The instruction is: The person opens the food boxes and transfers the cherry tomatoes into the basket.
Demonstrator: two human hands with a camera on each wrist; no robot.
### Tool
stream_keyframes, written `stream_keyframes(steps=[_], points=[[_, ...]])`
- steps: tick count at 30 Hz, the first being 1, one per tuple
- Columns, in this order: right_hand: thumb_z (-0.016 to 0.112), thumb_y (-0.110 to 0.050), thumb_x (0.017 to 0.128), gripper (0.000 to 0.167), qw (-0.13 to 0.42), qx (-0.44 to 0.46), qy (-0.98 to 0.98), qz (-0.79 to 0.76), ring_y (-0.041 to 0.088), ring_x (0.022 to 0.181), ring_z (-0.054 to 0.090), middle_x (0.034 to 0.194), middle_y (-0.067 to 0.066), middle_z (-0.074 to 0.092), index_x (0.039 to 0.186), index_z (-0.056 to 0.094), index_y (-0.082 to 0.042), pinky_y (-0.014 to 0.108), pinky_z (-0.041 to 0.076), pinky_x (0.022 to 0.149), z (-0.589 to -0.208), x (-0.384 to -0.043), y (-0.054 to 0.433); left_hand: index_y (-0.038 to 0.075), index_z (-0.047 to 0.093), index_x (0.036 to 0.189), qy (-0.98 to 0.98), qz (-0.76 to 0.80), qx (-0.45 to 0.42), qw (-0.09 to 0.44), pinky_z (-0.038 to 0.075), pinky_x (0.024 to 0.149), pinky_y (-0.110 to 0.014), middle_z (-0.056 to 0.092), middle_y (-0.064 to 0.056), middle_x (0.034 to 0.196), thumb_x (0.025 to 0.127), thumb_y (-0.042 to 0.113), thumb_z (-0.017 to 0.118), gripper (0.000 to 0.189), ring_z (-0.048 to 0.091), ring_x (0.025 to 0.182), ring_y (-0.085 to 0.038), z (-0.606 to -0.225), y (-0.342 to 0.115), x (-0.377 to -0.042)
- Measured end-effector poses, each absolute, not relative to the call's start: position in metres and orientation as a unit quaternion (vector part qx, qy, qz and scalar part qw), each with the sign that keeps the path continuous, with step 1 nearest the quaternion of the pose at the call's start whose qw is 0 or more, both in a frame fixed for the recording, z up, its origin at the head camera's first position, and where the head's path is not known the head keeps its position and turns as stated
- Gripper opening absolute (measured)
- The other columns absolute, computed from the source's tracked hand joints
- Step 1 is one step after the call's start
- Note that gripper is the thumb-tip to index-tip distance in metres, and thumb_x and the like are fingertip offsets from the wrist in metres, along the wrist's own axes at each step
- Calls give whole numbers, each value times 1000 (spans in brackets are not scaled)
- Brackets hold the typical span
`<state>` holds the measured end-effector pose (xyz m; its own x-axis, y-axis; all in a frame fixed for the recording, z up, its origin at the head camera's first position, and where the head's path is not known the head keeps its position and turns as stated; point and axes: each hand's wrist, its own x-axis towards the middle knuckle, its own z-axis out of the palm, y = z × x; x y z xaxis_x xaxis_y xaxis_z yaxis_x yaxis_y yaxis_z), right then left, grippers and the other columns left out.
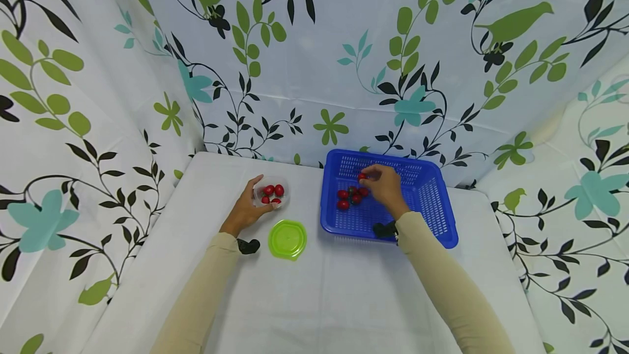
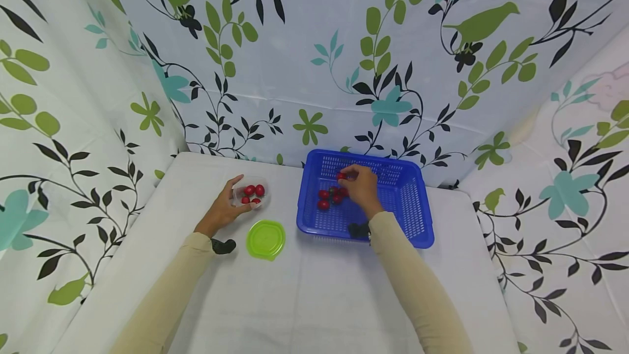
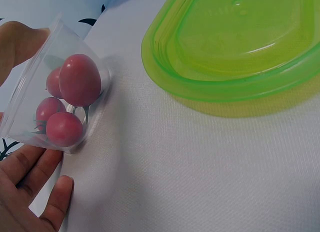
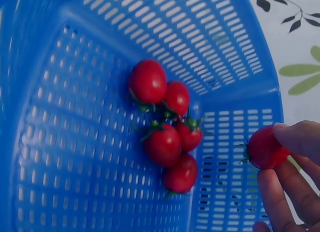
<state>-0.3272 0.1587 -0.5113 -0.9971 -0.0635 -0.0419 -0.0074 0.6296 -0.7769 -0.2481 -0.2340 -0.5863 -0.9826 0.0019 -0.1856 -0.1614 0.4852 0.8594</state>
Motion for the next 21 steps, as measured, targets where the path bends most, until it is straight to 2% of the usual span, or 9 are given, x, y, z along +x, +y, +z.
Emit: stream_keyframes(steps=[7,21], points=[[80,-10,94,24,42,-17,908,-417,34,115,67,124,14,75,118,78,-8,51,58,101,-514,-333,169,33,18,170,856,508,-49,85,27,129,-67,18,-15,178,91,37,85,103,23,162,-48,-586,-234,-249],[79,-8,93,27,90,-5,918,-386,38,123,64,127,18,73,120,77,-6,54,54,107,-522,-346,187,33,18,170,857,507,-41,81,28,128,-68,17,-14,178,91,37,86,104,24,161,-48,-588,-236,-248]])
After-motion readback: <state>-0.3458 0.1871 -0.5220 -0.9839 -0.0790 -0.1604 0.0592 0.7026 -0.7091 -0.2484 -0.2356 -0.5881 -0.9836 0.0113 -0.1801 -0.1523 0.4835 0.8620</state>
